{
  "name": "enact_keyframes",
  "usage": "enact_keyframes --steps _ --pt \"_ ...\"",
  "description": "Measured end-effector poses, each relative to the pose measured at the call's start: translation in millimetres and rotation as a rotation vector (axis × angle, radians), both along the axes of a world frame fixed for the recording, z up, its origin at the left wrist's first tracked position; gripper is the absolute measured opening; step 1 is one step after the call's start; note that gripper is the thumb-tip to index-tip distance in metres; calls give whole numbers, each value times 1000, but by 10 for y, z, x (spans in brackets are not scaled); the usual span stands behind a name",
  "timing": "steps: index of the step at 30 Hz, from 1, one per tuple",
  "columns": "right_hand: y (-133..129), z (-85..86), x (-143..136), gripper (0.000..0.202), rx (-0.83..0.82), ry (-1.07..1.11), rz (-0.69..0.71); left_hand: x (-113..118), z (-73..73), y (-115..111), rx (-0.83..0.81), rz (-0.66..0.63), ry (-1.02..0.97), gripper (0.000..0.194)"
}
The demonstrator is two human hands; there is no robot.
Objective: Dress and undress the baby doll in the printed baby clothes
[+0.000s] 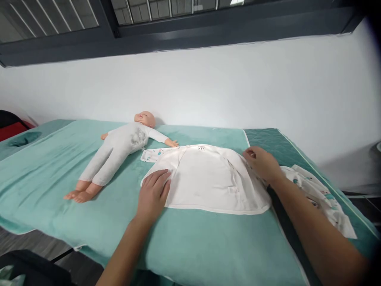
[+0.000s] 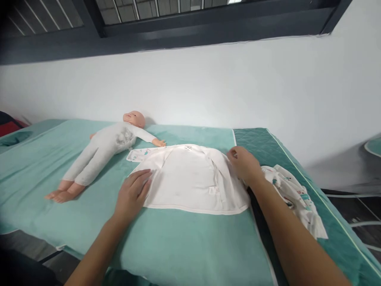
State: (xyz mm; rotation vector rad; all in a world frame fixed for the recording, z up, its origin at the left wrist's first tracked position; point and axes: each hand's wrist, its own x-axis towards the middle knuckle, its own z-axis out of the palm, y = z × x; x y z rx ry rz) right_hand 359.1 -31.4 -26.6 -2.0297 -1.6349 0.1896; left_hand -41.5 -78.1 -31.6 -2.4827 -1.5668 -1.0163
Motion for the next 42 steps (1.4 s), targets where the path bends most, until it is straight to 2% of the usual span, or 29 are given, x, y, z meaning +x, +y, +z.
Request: enact_keyframes --steps 2,4,7,9,11,13,16,19,23,27,31,34,37,42 --pt "-63 -39 241 34 -175 -22 15 244 59 -11 -21 -52 -50 28" --pt "-105 -46 378 40 -288 -26 92 543 121 -5 -76 -116 -73 29" --pt "-152 2 457 42 -372 32 242 994 200 46 -179 -200 -52 32" --pt "-175 43 471 40 -359 80 289 1252 228 108 -243 -233 -38 34" --pt "-182 66 480 37 -276 96 228 1467 228 189 -298 -258 -24 35" --pt "-169 59 494 32 -165 82 105 1635 195 281 -330 -278 5 35" --pt "-126 -2 515 27 -6 22 -79 1778 101 403 -326 -248 53 32" --pt "-88 -89 510 30 137 -114 -170 1769 18 465 -276 -186 75 29" --pt "-73 -152 406 28 253 -247 -141 1534 42 494 -170 -79 85 29" --pt "-84 -115 162 25 350 -51 35 1153 163 597 -153 154 105 30" --pt "-100 -84 -130 24 225 80 162 815 229 798 -235 304 176 34" --pt "-106 -121 -262 26 169 8 166 672 213 978 -263 275 223 38" --pt "-104 -187 -294 29 196 -120 158 622 133 1116 -305 209 270 44" --pt "-77 -251 -257 36 186 -221 85 623 -52 1163 -317 229 329 54"
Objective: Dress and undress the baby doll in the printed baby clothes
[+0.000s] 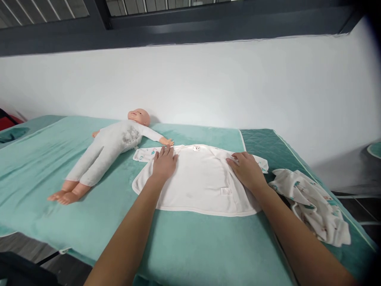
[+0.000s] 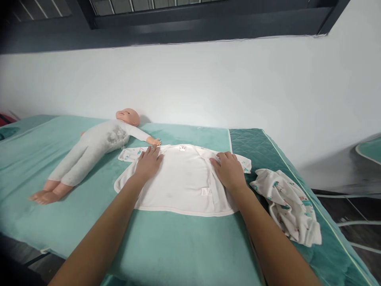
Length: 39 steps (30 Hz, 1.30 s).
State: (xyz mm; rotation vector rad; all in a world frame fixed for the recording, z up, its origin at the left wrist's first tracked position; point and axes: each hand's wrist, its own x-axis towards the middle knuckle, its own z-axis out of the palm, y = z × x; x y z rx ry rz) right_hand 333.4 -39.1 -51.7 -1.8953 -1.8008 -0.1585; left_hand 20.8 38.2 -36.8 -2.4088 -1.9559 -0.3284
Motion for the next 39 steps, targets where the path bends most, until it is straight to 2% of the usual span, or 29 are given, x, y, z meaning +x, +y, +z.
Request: enact_keyframes --steps 5,10,14,17,20,25,30,34,39 --pt "3 57 21 29 -70 117 -70 -9 -61 -17 -5 2 7 62" --pt "-47 140 32 39 -220 48 -202 -7 -75 -17 0 5 3 64" --pt "-74 189 38 41 -235 105 -192 3 -91 -32 22 5 -3 63" --pt "-96 239 47 38 -174 213 -146 8 -84 -59 50 8 -21 60" --pt "-121 285 104 38 -192 346 -94 8 -58 -95 99 -9 -46 55" --pt "-165 325 316 45 -359 336 85 5 -5 -147 206 -80 -94 41" --pt "-238 392 458 49 -533 355 260 -3 23 -169 238 -180 -148 33" --pt "-292 461 323 48 -544 566 372 -14 26 -174 256 -246 -196 33" --pt "-344 489 -130 42 -572 880 522 -17 -5 -170 202 -318 -182 36"
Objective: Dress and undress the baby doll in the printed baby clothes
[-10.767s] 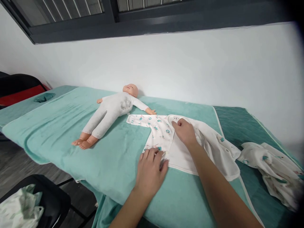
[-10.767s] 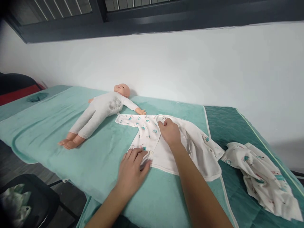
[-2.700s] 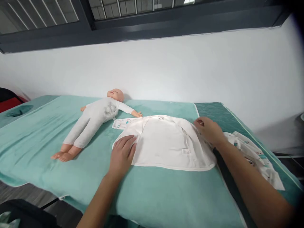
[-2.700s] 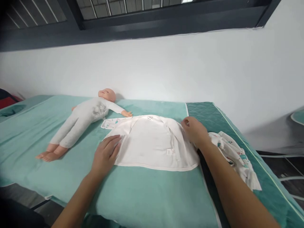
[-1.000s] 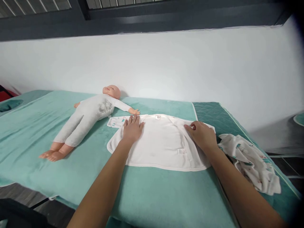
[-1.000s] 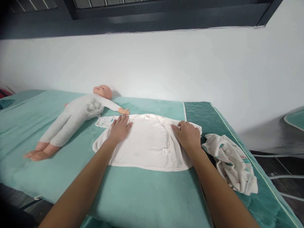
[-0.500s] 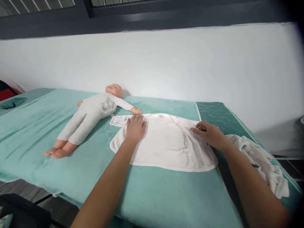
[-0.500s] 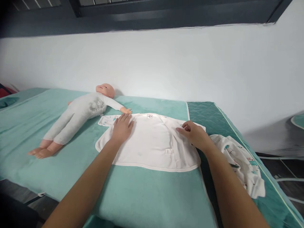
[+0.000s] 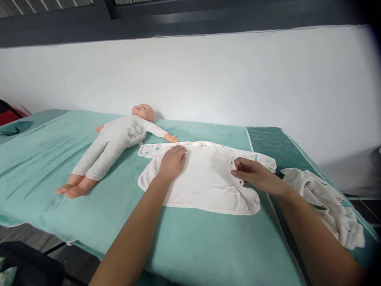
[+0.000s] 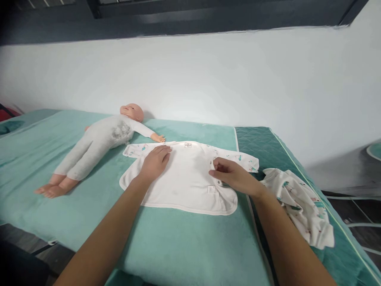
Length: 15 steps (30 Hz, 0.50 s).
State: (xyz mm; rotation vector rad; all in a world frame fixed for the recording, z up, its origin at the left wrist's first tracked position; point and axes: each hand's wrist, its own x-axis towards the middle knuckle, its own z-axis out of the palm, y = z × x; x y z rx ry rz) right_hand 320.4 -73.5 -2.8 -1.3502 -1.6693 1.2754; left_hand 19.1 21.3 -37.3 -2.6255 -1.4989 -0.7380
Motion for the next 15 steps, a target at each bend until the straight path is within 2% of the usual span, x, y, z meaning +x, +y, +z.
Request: enact_keyframes --steps 3,5,10,15 --pt "-24 -26 -216 33 -56 76 29 10 -14 0 -46 -22 78 42" --pt "-28 -53 -282 27 -25 60 15 20 -14 -4 -68 -12 125 48" --pt "-7 -93 -287 31 100 -86 -12 38 -11 -10 -82 18 195 53" --pt "-13 -60 -260 32 96 -112 -22 45 -18 -9 -100 30 202 53"
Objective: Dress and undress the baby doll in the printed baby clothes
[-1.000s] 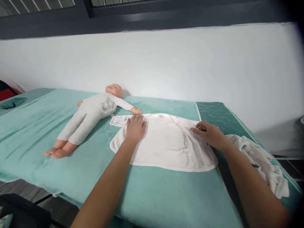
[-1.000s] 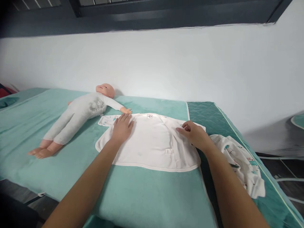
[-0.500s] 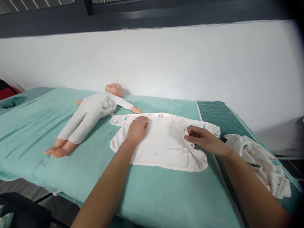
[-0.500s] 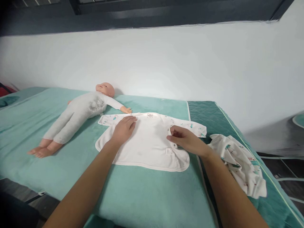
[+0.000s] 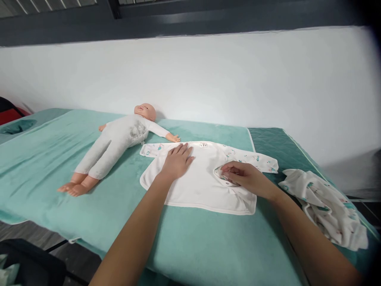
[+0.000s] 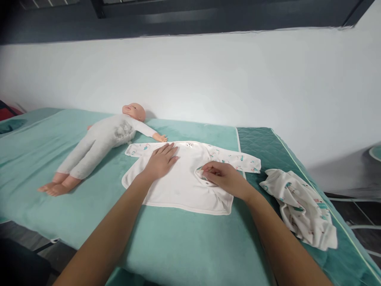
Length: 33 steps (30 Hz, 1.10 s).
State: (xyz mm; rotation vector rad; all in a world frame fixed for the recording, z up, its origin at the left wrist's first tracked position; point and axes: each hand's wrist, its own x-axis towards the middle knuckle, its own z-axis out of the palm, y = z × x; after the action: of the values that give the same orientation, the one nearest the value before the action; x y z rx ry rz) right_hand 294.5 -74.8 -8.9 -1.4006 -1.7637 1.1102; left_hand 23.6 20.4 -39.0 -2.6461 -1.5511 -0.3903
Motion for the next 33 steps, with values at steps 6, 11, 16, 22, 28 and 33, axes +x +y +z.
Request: enact_keyframes --steps 6,11,16,22,28,33 --pt "-20 60 109 31 15 -167 -12 -6 -9 -1 9 -13 -3 52" --pt "-65 121 66 35 -183 100 194 -9 -5 1 9 -14 -28 49" --pt "-88 164 58 32 -218 258 319 -16 -1 -6 11 -21 -59 44" --pt "44 -18 125 26 89 148 -172 -27 42 -8 45 -53 -135 35" --pt "188 -259 39 26 216 -195 -340 154 237 -294 49 -70 -118 33" --pt "196 -265 25 21 307 -192 -312 538 202 -796 -93 -55 -219 41"
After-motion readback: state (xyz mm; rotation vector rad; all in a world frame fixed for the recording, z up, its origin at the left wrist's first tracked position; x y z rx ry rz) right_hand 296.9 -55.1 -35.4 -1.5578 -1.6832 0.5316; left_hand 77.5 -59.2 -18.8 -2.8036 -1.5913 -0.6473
